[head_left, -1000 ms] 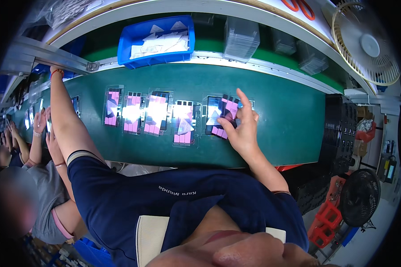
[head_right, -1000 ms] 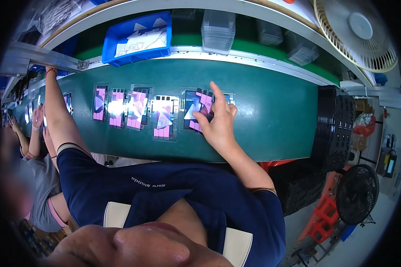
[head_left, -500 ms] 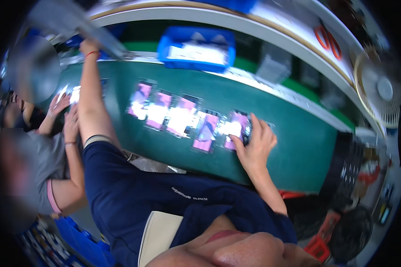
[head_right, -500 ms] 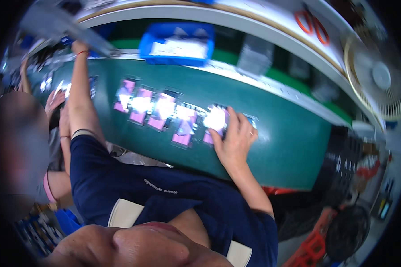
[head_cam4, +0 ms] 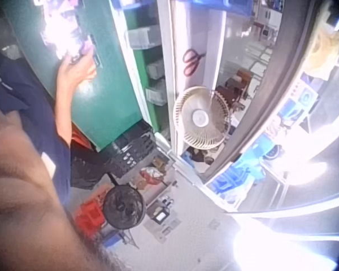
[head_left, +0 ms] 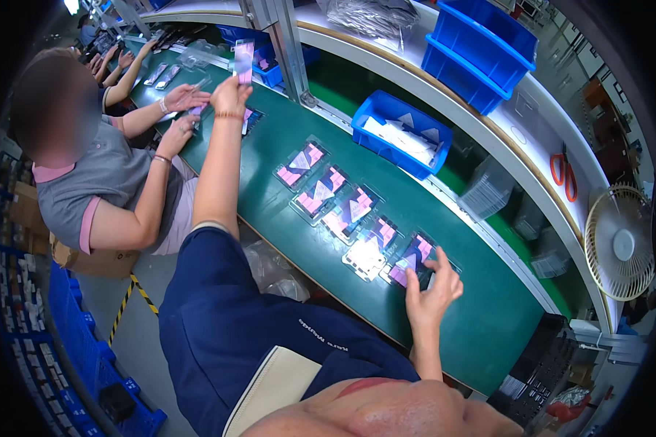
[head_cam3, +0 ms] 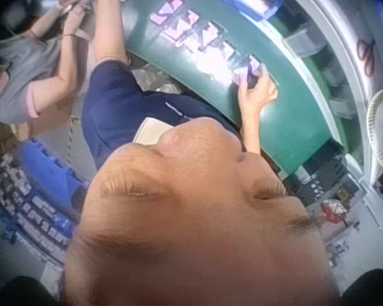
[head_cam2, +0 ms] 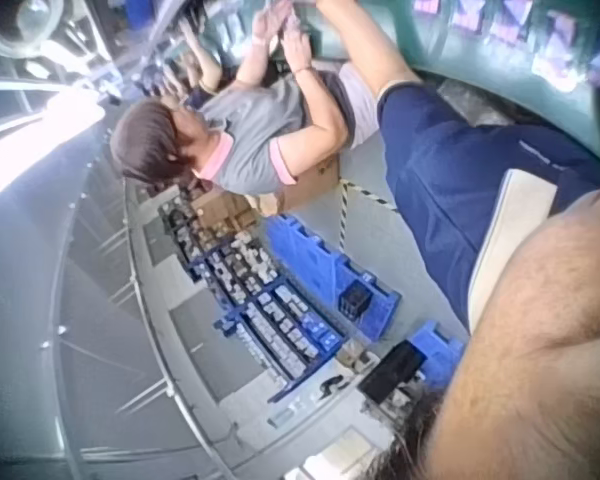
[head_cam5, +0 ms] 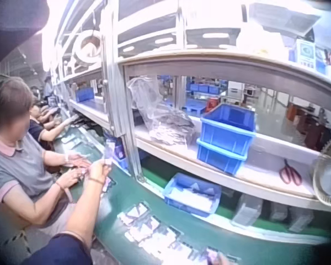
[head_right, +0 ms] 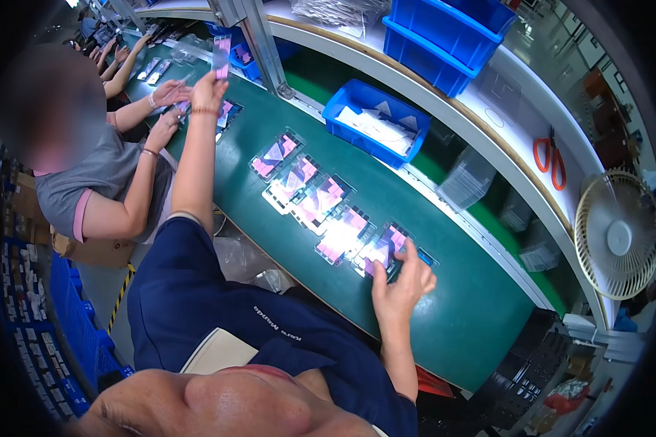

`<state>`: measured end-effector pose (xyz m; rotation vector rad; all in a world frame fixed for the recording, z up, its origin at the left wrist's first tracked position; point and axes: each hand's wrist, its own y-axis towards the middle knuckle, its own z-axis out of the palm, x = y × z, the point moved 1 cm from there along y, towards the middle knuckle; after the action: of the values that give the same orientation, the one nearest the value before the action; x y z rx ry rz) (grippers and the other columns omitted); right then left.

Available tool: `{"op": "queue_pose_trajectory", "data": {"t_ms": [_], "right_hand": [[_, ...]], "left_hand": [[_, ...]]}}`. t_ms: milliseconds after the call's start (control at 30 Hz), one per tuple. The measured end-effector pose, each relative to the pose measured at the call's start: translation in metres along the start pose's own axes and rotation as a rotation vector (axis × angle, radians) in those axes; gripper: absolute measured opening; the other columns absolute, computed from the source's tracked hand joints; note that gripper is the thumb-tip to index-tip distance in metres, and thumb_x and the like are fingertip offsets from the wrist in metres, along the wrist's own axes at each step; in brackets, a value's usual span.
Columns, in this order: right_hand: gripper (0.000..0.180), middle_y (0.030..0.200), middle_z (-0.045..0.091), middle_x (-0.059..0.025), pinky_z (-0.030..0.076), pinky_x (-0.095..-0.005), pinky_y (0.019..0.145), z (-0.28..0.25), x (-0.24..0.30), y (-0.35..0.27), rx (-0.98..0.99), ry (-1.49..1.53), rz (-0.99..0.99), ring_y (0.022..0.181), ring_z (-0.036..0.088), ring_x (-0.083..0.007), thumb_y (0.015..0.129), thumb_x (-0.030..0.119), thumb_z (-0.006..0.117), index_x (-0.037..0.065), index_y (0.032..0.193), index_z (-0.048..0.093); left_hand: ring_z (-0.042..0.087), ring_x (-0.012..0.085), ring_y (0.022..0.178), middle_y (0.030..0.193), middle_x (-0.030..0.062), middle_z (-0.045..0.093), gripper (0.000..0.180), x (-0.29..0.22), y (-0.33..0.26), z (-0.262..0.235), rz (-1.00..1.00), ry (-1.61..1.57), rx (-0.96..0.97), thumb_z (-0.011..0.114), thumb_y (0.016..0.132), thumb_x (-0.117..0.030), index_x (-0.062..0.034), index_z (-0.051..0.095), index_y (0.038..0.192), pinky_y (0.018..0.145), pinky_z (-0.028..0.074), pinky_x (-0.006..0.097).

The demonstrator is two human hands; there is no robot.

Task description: The person is sorting small cards and placing them into clear plastic trays on an assembly line.

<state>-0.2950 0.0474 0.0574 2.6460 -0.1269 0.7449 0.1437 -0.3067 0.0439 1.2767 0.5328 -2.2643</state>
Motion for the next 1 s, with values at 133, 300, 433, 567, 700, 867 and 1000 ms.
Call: {"op": "queue_pose_trajectory", "data": {"t_ms": [133,300,433,567,700,867,1000], "right_hand": [[0.06,0.095,0.065,-0.0051,0.03,-0.0382,0.092,0.022,0.005,0.011,0.075,0.221,-0.105,0.093,0.055,-0.0225,0.071,0.02,0.076,0.005,0.125,0.054],[0.048,0.089,0.066,-0.0083,0.045,-0.0324,0.074,0.036,0.019,0.018,-0.041,0.756,0.113,0.079,0.058,-0.0163,0.076,0.018,0.075,0.001,0.117,0.056],[0.019,0.087,0.064,-0.0056,0.046,-0.0233,0.065,0.022,-0.009,0.003,-0.178,0.87,0.146,0.072,0.055,-0.0084,0.082,0.004,0.068,0.0,0.098,0.058],[0.029,0.078,0.061,-0.0002,0.044,-0.0196,0.062,-0.007,-0.053,-0.016,-0.178,0.694,0.355,0.068,0.054,-0.0049,0.083,-0.001,0.067,0.001,0.108,0.053],[0.048,0.066,0.057,-0.0032,0.043,-0.0244,0.055,-0.002,-0.068,-0.024,-0.241,0.215,0.195,0.058,0.053,-0.0097,0.072,0.004,0.077,0.001,0.113,0.051],[0.07,0.098,0.053,-0.0132,0.033,-0.0418,0.086,0.004,-0.06,-0.035,-0.109,-0.024,0.2,0.097,0.05,-0.028,0.071,0.027,0.077,0.002,0.127,0.044],[0.085,0.126,0.043,-0.0204,0.03,-0.0472,0.095,-0.004,-0.051,-0.04,-0.151,-0.137,0.06,0.115,0.041,-0.0365,0.066,0.043,0.079,0.004,0.132,0.043]], "left_hand": [[0.059,0.0132,0.062,0.078,0.0044,0.06,0.011,0.025,-0.164,-0.018,-0.072,-0.045,0.28,0.061,0.09,-0.009,-0.0018,0.057,0.096,0.055,0.054,0.029],[0.06,0.0093,0.064,0.078,0.0032,0.061,0.01,0.072,-0.368,0.016,-0.417,0.031,0.609,0.062,0.09,-0.008,-0.0027,0.057,0.097,0.056,0.054,0.025],[0.063,0.011,0.074,0.09,0.0069,0.065,0.014,0.089,-0.422,0.014,-0.515,0.083,0.86,0.064,0.089,-0.007,-0.0004,0.057,0.099,0.064,0.054,0.025],[0.062,0.0211,0.098,0.108,0.0143,0.064,0.023,0.076,-0.428,0.007,0.069,0.437,0.966,0.068,0.084,-0.008,0.0007,0.061,0.104,0.083,0.05,0.033],[0.045,0.0389,0.121,0.12,0.0192,0.056,0.033,0.079,-0.429,-0.011,0.782,0.851,0.939,0.071,0.08,-0.016,-0.002,0.061,0.108,0.1,0.035,0.046],[0.015,0.0478,0.137,0.145,0.0262,0.025,0.056,0.086,-0.434,-0.017,0.723,1.138,0.859,0.062,0.087,-0.028,-0.0053,0.043,0.135,0.108,0.016,0.056],[0.003,0.0508,0.139,0.15,0.0298,0.01,0.067,0.093,-0.43,-0.012,0.639,1.18,0.884,0.059,0.089,-0.036,-0.008,0.031,0.144,0.108,0.009,0.062]]}}
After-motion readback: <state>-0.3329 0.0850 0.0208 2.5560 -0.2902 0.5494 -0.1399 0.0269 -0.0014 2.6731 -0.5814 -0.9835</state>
